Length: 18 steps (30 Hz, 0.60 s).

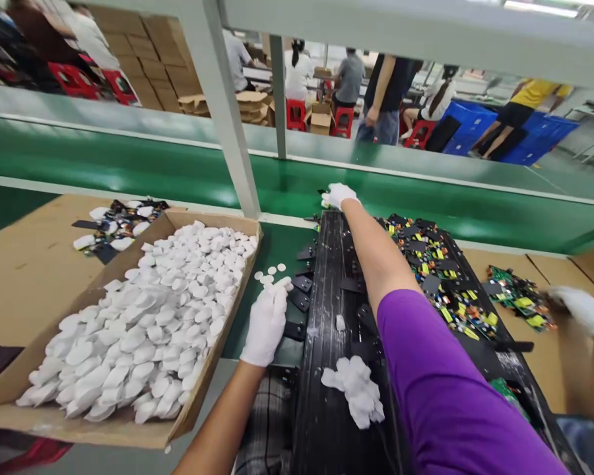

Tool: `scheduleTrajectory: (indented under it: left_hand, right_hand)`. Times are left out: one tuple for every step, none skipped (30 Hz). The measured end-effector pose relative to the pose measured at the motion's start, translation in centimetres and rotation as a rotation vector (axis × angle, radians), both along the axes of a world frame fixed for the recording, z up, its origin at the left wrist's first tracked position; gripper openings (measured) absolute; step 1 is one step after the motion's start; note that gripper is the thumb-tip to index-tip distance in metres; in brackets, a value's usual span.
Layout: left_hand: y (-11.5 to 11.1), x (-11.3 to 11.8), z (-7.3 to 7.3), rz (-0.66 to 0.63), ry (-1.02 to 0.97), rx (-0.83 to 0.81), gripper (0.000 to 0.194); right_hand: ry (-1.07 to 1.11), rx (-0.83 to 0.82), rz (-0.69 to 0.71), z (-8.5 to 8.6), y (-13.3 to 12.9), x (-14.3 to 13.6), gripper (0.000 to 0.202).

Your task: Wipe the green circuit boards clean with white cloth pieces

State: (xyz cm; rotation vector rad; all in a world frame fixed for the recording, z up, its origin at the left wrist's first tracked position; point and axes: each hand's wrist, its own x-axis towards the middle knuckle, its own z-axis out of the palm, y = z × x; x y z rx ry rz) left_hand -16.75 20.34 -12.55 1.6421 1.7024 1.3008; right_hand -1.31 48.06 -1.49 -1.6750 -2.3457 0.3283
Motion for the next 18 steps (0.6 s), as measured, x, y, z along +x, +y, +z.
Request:
scheduleTrajectory:
  left_hand:
    - [0.1,0.0,0.0,-0.006,-0.010,-0.013,0.041]
    - [0.1,0.1,0.0,-0.012,-0.020,-0.024,0.041]
    - [0.2,0.1,-0.1,-0.016,-0.029,-0.031,0.041]
    - [0.3,0.1,-0.2,-0.017,-0.039,-0.034,0.041]
    - [0.3,0.1,-0.2,-0.015,-0.048,-0.033,0.041]
    - [0.3,0.1,-0.3,-0.012,-0.057,-0.029,0.041]
    - [0.4,0.1,-0.4,-0.006,-0.065,-0.022,0.042]
    - [0.4,0.2,-0.4,0.001,-0.072,-0.012,0.042]
    - [0.4,0.2,-0.4,0.008,-0.077,-0.001,0.043]
    - [0.5,0.3,-0.4,0.015,-0.080,0.011,0.044]
    - [0.5,0.4,-0.3,0.021,-0.082,0.024,0.044]
    - [0.5,0.4,-0.3,0.028,-0.083,0.037,0.044]
    - [0.5,0.5,-0.2,0.035,-0.083,0.050,0.043]
    - [0.5,0.5,-0.2,0.044,-0.083,0.063,0.042]
    - [0.3,0.4,-0.1,0.054,-0.083,0.076,0.042]
    - [0.1,0.4,-0.1,0.065,-0.082,0.088,0.040]
    - [-0.2,0.3,-0.1,0.074,-0.081,0.099,0.039]
    - [-0.7,0.1,-0.1,0.080,-0.079,0.108,0.038]
  right_hand:
    - [-0.012,-0.013,0.025,0.6,-0.4,0.2,0.034]
    - [-0.024,-0.024,0.061,1.3,-1.2,0.5,0.034]
    - [-0.033,-0.036,0.103,1.9,-2.3,0.9,0.035]
    - [-0.037,-0.047,0.154,2.5,-3.9,1.5,0.035]
    - [-0.043,-0.064,0.219,2.9,-5.9,2.1,0.033]
    - [-0.053,-0.093,0.293,3.2,-8.3,2.8,0.029]
    - [-0.068,-0.135,0.390,3.2,-11.0,3.6,0.024]
    - [-0.120,-0.202,0.571,3.0,-13.8,4.3,0.024]
    - [-0.189,-0.254,0.699,2.6,-16.6,5.0,0.024]
    - [-0.254,-0.255,0.730,2.0,-19.1,5.6,0.026]
    - [-0.320,-0.185,0.707,1.4,-21.3,6.0,0.024]
    - [-0.361,-0.093,0.660,0.7,-23.1,6.4,0.017]
    - [-0.375,-0.037,0.623,0.2,-24.5,6.6,0.009]
    - [-0.378,0.017,0.589,-0.2,-25.6,6.8,0.009]
    - [-0.372,0.054,0.566,-0.3,-26.4,7.0,0.015]
    - [-0.355,0.079,0.544,-0.3,-27.0,7.4,0.021]
    - [-0.322,0.101,0.509,0.0,-27.7,7.9,0.024]
    - [-0.273,0.118,0.459,0.3,-28.3,8.6,0.026]
